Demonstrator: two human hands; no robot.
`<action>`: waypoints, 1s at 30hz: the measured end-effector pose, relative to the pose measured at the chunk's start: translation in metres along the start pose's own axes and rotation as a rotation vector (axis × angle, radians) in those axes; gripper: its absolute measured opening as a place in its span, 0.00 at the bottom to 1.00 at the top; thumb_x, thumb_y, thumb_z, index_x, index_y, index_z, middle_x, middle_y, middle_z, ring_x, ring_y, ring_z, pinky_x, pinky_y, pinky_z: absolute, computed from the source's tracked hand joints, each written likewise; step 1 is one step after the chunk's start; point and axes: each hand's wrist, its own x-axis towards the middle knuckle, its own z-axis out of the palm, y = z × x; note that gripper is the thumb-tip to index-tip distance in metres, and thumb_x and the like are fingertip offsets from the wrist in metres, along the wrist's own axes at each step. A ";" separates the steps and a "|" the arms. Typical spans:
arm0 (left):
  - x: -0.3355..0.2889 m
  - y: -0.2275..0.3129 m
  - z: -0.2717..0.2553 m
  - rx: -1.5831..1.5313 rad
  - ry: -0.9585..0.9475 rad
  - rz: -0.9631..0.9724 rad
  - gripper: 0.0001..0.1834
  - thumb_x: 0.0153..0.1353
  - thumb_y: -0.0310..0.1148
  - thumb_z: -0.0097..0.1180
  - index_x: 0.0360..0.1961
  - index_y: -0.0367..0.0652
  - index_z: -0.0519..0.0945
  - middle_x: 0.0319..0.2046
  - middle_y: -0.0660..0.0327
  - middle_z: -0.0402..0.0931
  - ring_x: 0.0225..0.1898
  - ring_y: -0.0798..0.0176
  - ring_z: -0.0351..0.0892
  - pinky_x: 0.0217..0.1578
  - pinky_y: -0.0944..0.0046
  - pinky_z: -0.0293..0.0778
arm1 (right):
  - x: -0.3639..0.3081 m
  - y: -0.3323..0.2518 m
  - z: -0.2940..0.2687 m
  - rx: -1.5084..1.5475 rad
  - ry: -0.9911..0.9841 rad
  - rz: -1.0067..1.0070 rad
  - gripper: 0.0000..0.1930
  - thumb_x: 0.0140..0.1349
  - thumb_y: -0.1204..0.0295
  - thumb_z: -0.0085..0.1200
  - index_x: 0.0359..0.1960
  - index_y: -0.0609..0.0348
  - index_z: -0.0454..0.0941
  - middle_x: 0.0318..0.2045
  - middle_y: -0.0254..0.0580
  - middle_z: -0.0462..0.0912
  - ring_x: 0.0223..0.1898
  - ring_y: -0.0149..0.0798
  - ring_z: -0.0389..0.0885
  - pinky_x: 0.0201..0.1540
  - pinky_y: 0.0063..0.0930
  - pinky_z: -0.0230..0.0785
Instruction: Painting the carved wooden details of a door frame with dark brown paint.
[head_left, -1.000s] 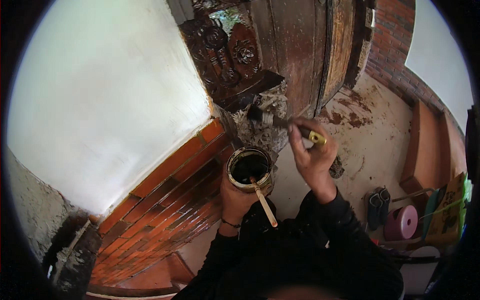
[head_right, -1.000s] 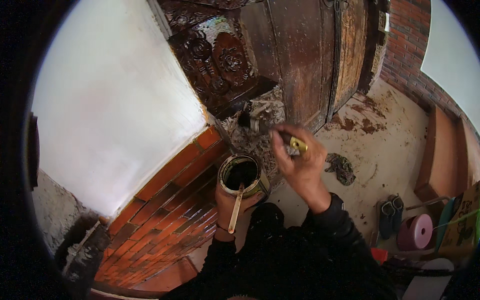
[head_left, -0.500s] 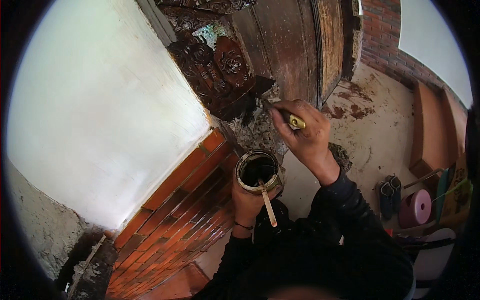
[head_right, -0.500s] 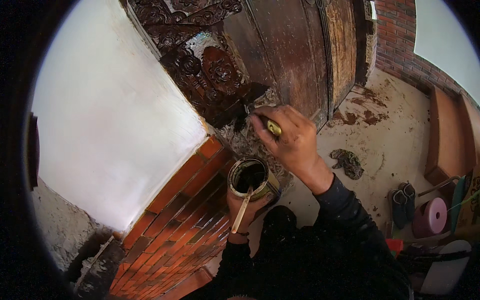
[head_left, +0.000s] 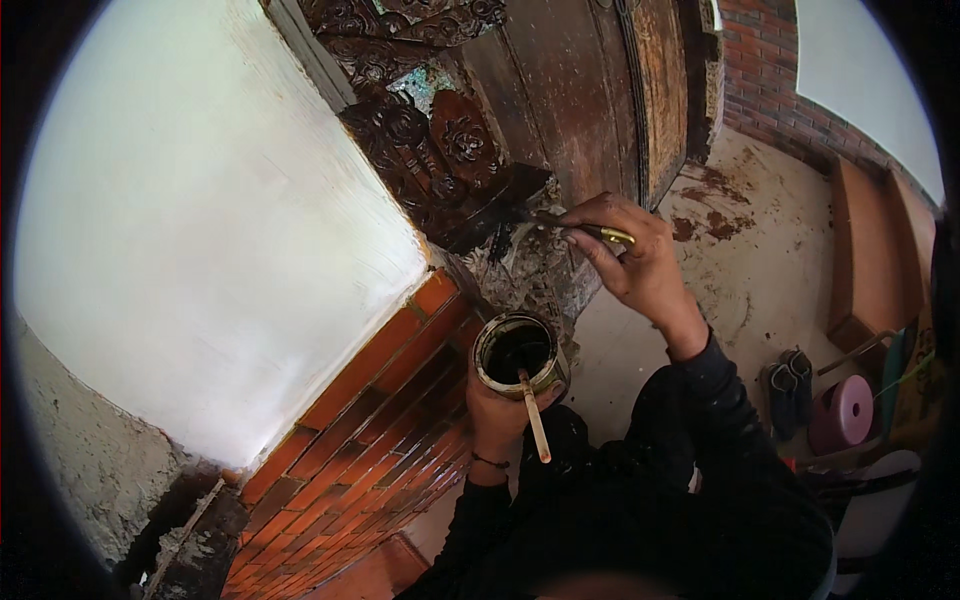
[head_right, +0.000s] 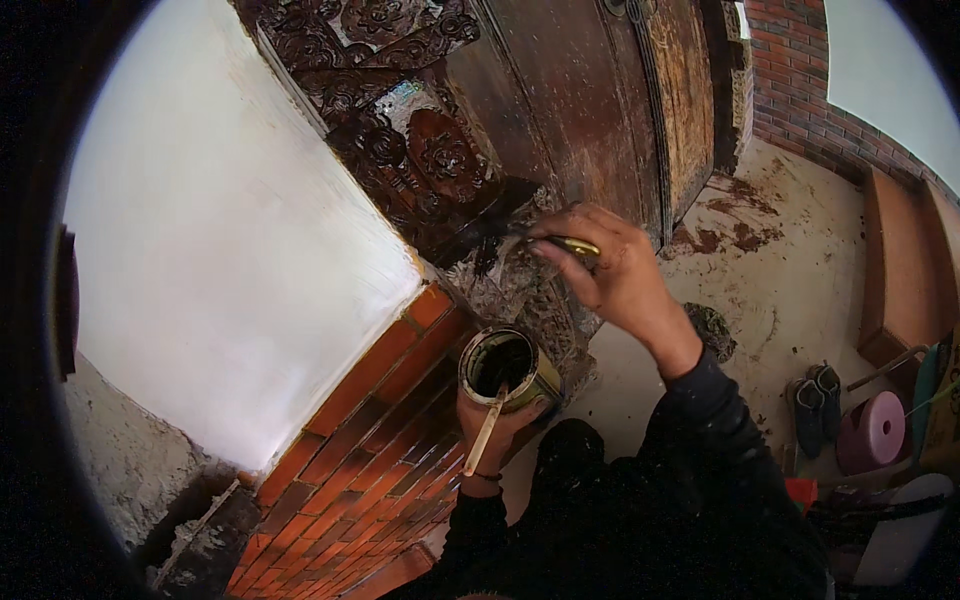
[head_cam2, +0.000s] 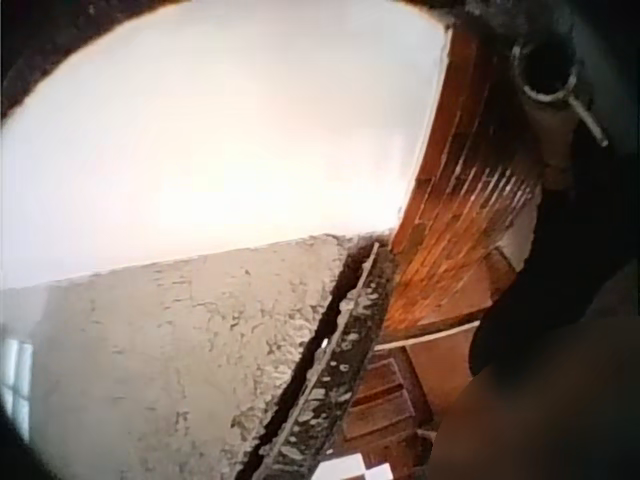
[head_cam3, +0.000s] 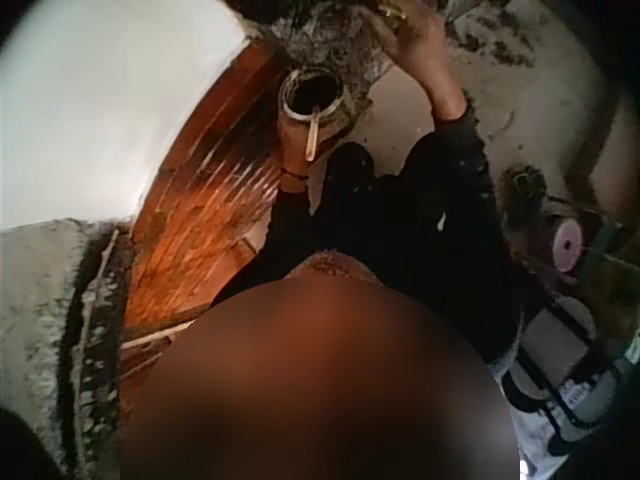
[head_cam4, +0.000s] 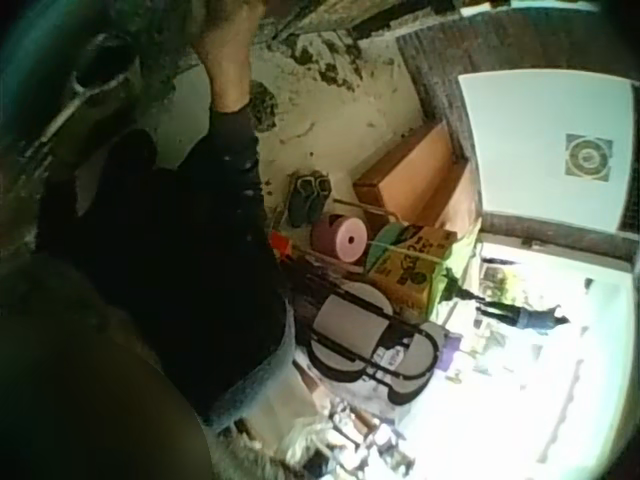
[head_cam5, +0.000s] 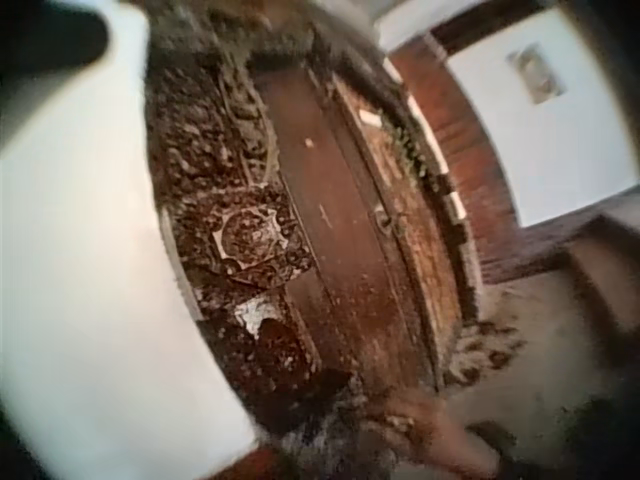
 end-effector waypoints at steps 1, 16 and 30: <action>-0.001 0.001 0.000 -0.034 0.011 -0.032 0.56 0.40 0.28 0.90 0.71 0.36 0.68 0.63 0.51 0.80 0.62 0.54 0.84 0.65 0.52 0.80 | -0.002 0.007 -0.005 0.003 0.002 0.001 0.07 0.66 0.81 0.68 0.44 0.64 0.88 0.41 0.47 0.89 0.42 0.44 0.90 0.45 0.34 0.81; -0.001 0.002 0.007 -0.097 -0.014 -0.089 0.55 0.42 0.25 0.88 0.71 0.37 0.68 0.64 0.52 0.78 0.64 0.55 0.81 0.66 0.52 0.79 | -0.019 0.058 -0.039 0.298 -0.056 0.190 0.06 0.71 0.79 0.66 0.48 0.63 0.89 0.42 0.42 0.89 0.45 0.37 0.88 0.50 0.35 0.79; 0.001 0.000 0.004 -0.009 -0.098 -0.004 0.50 0.47 0.27 0.87 0.70 0.35 0.70 0.65 0.47 0.76 0.64 0.52 0.81 0.62 0.50 0.86 | 0.017 0.027 -0.027 0.225 -0.180 0.038 0.07 0.70 0.75 0.68 0.47 0.62 0.88 0.44 0.45 0.89 0.46 0.42 0.91 0.50 0.37 0.82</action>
